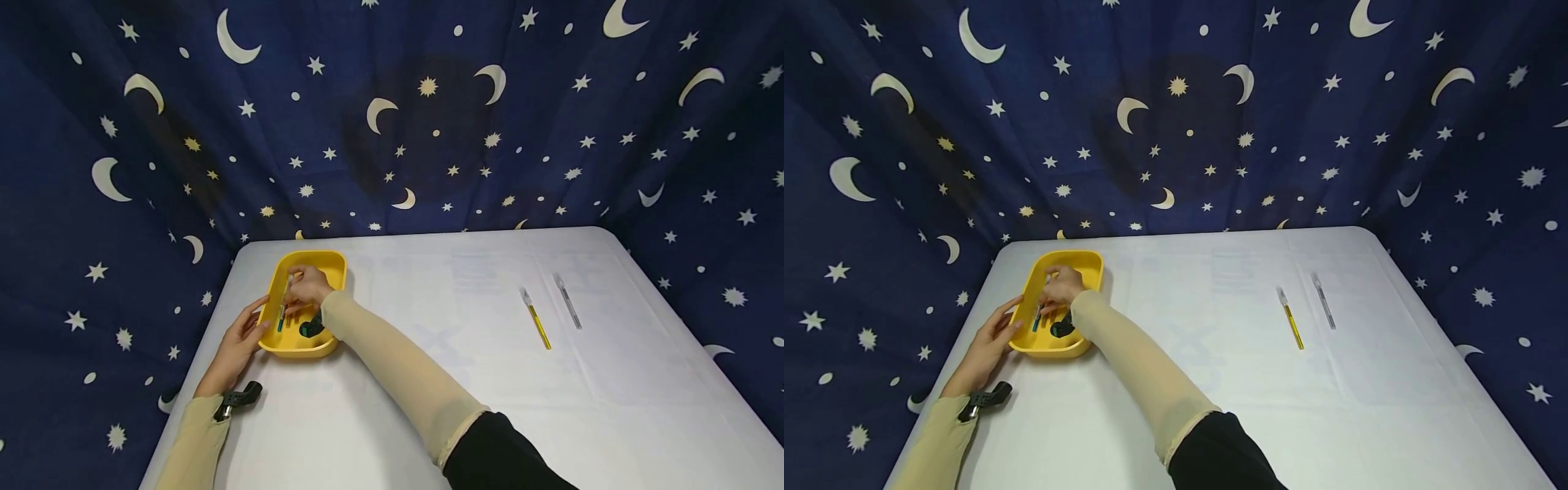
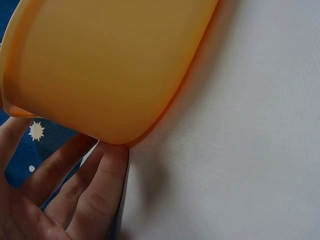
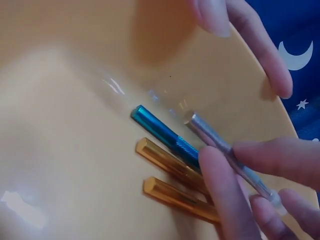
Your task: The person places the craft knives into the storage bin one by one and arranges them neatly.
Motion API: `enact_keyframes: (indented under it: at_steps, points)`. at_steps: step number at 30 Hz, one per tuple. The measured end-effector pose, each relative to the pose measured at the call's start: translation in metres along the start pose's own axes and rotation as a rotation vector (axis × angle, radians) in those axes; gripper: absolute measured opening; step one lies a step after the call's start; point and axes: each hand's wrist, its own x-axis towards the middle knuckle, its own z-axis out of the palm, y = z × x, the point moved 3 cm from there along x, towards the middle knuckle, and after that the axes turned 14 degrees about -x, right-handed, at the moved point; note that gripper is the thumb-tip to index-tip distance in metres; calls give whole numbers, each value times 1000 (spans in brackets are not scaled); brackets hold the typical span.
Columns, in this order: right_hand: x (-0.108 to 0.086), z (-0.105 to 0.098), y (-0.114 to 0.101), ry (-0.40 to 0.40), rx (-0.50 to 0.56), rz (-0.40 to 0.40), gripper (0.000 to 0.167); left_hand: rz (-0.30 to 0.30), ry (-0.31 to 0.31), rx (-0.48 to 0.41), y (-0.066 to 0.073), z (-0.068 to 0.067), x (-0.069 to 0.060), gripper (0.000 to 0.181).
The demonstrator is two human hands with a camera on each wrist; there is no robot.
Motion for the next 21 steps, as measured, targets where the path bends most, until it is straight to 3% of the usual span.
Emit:
enact_keyframes:
  at_steps: [7, 16, 21]
  points:
    - [-5, 2, -4, 45, -70, -1, 75, 7, -13, -10, 2, 1, 0, 64]
    - [5, 3, -1, 83, -197, 25, 74, 17, -3, -5, 2, 1, 1, 63]
    - [8, 2, -1, 78, -206, 31, 72, 19, 0, -13, 2, 2, 1, 63]
